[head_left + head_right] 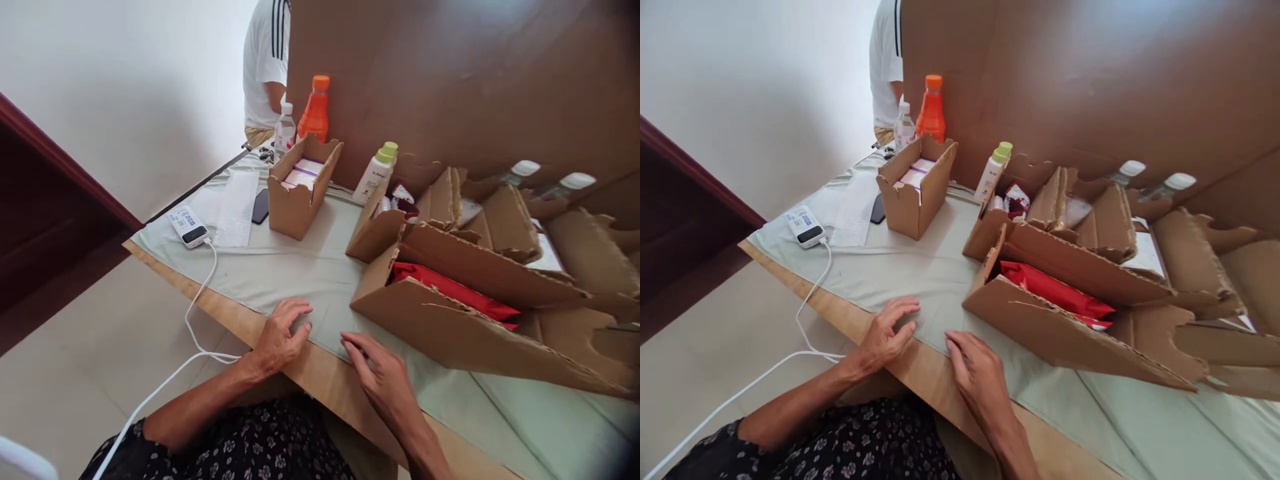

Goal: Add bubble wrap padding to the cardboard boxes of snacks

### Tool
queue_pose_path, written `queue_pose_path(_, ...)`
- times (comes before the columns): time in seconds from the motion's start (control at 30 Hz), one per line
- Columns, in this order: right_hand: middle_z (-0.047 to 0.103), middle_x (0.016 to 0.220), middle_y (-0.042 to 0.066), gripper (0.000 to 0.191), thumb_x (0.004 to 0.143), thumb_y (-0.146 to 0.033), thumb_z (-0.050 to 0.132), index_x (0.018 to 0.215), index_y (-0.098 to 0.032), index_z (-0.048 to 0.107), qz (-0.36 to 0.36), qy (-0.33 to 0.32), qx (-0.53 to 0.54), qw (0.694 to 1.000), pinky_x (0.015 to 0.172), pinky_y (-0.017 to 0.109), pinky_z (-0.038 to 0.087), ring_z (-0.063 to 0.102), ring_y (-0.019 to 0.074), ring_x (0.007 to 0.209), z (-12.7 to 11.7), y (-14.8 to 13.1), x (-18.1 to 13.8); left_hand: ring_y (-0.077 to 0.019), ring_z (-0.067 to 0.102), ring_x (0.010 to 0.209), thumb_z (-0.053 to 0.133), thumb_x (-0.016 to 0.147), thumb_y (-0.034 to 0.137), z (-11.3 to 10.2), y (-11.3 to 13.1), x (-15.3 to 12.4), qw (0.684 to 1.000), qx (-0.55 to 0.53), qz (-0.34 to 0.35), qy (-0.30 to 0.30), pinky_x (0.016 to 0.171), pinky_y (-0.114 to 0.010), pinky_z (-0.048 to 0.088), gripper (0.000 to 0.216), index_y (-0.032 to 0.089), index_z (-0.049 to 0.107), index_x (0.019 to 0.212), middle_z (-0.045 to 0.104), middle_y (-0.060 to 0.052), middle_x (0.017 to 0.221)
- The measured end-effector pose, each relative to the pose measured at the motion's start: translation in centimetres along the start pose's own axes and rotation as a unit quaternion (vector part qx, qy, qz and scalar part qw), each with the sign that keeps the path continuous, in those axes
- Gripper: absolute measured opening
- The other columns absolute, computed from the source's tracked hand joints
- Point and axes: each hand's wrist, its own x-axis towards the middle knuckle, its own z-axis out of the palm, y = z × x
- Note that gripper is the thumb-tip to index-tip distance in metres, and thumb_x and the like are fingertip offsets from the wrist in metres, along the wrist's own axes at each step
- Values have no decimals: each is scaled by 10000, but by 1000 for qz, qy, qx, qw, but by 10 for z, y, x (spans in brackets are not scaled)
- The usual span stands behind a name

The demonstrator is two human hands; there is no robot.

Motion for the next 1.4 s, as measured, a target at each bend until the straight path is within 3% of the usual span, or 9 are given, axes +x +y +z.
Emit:
queue_pose_path(0.13,775,1159,81,262,888,-211,571,1030,-230,790,-52,-90,68,992,905,348,567,721,212,969,46,-52,113,-309,648,1217,586,844,90,7,-7,-10,999,6,50,2,1064,-520,535,322,171,717,1127,748,-139,1176)
queue_pose_path(0.3,742,1084,77,364,786,-185,681,1146,-196,741,88,-180,176,964,622,248,506,668,157,795,117,-94,235,-321,665,1163,573,849,102,12,-12,-13,997,-27,62,39,991,-523,574,280,179,724,1072,755,-139,1100)
queue_pose_path(0.53,641,689,12,163,692,-240,791,796,-163,692,135,-177,210,952,512,236,373,528,111,558,178,-123,287,-305,681,1059,553,797,52,10,-12,-10,993,-93,62,43,901,-492,594,338,192,720,1056,749,-130,1046)
queue_pose_path(0.67,602,704,-21,104,726,-275,691,783,-191,667,105,-122,246,956,591,231,413,516,110,660,149,-130,264,-300,692,1044,559,814,69,9,-14,-8,989,-114,66,63,888,-488,596,297,201,714,1030,755,-127,1024)
queue_pose_path(0.8,582,726,-29,198,717,-371,719,798,-206,647,51,-104,283,952,606,246,450,512,116,664,80,-115,203,-296,724,984,589,806,101,1,-9,-18,975,-121,134,126,852,-482,605,285,217,693,1046,764,-110,939)
queue_pose_path(1.0,564,649,-26,279,775,-464,747,804,-200,661,131,-149,230,953,567,262,431,488,119,573,-29,-43,62,-244,752,796,607,765,135,-25,24,-54,958,-156,237,43,707,-387,614,314,223,677,1058,759,-81,841)
queue_pose_path(1.17,681,750,37,397,828,-605,649,817,-220,743,184,-166,96,964,645,325,511,601,192,688,-88,22,-32,-245,739,940,605,847,90,-22,34,-41,986,-24,166,17,836,-412,624,291,229,690,1089,764,-91,986)
queue_pose_path(1.27,757,896,76,379,848,-577,593,868,-246,779,190,-82,-6,978,760,402,566,686,253,822,-113,59,-69,-269,713,1016,604,880,130,-4,34,-29,991,47,122,-26,886,-463,609,222,210,715,1056,749,-113,1087)
queue_pose_path(1.4,735,1208,130,367,884,-511,548,983,-247,782,184,150,-122,964,792,444,589,697,312,1064,-128,91,-97,-275,687,1106,599,906,176,14,42,-14,991,54,116,-44,980,-489,578,230,226,711,1101,725,-108,1168)
